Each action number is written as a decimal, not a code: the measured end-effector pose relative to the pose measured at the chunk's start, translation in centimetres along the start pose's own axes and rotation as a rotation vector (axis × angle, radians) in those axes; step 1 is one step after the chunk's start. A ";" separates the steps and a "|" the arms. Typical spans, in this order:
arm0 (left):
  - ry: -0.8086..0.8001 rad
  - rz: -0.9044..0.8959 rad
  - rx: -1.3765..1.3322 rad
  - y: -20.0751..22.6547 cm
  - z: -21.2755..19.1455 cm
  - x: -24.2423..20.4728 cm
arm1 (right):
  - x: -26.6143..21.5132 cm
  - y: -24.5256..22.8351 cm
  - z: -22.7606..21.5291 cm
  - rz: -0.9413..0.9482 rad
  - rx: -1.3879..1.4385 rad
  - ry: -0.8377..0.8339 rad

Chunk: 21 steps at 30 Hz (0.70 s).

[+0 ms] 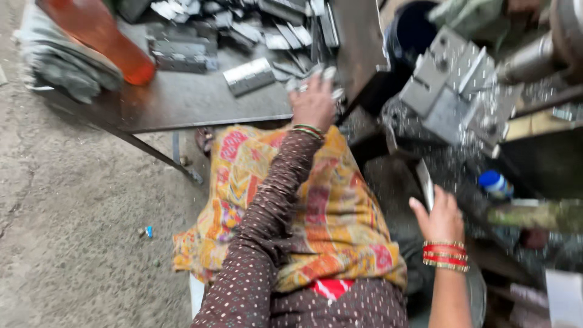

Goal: The person sits on the floor and repeatedly picks up metal hinge pieces from a bin, places them into a press machine, and operates the lever to process them. The person then removes the processed pieces and places them back into the bin.

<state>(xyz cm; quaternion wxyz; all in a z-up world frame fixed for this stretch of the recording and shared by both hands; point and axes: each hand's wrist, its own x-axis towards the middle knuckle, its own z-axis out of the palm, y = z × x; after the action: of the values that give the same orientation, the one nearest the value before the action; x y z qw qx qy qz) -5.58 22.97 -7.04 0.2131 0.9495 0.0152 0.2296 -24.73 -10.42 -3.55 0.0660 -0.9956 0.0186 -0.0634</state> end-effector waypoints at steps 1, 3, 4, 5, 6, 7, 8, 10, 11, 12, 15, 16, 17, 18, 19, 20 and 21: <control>-0.184 -0.067 0.103 -3.1 0.9 0.8 | 0.0 0.5 1.0 0.034 0.019 -0.015; -0.201 -0.169 0.187 -9.6 2.5 1.9 | 0.0 1.2 2.8 0.188 -0.131 -0.130; -0.195 -0.178 0.270 -12.4 3.4 2.1 | 0.6 1.8 3.4 0.181 -0.107 -0.102; -0.199 -0.181 0.353 -14.9 4.1 1.7 | 0.5 2.3 4.0 0.185 -0.084 -0.080; -0.161 -0.178 0.389 -17.1 4.6 1.5 | 0.8 2.8 4.7 0.193 -0.060 -0.076; -0.131 -0.174 0.423 -19.0 4.9 1.3 | 0.6 3.3 5.1 0.206 -0.041 -0.079; -0.111 -0.192 0.423 -20.8 5.0 1.3 | 0.8 3.6 5.6 0.219 -0.021 -0.082; -0.145 -0.208 0.392 -22.6 5.6 1.3 | 0.2 4.3 5.9 0.260 -0.018 -0.108; -0.199 -0.208 0.363 -23.3 6.0 1.5 | 0.6 4.7 6.2 0.285 -0.022 -0.125; -0.254 -0.207 0.335 -23.8 6.5 1.9 | 1.1 5.0 6.5 0.291 -0.017 -0.120; -0.201 -0.184 0.290 -24.7 8.9 2.6 | 1.2 5.3 6.7 0.322 -0.016 -0.129; -0.195 -0.147 0.329 -24.9 10.0 2.7 | 1.2 5.3 6.7 0.342 -0.026 -0.144; -0.191 -0.111 0.372 -25.3 11.0 2.7 | 1.0 5.2 6.7 0.361 -0.034 -0.163; -0.186 -0.075 0.415 -25.6 12.0 2.7 | 0.9 5.1 6.7 0.352 -0.038 -0.154; -0.120 -0.035 0.457 -25.9 13.1 2.8 | 1.0 5.0 6.6 0.340 -0.043 -0.147; -0.054 0.005 0.497 -26.0 14.1 3.0 | 1.0 5.0 6.5 0.329 -0.048 -0.139; 0.010 0.044 0.537 -26.0 15.0 2.9 | 1.0 4.9 6.4 0.339 -0.060 -0.143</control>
<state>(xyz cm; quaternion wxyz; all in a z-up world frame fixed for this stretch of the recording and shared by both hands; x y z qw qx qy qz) 5.44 40.97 -28.55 -0.0514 0.9710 0.0560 0.2266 -23.07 -14.52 -10.37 0.0471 -0.9817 0.1831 0.0202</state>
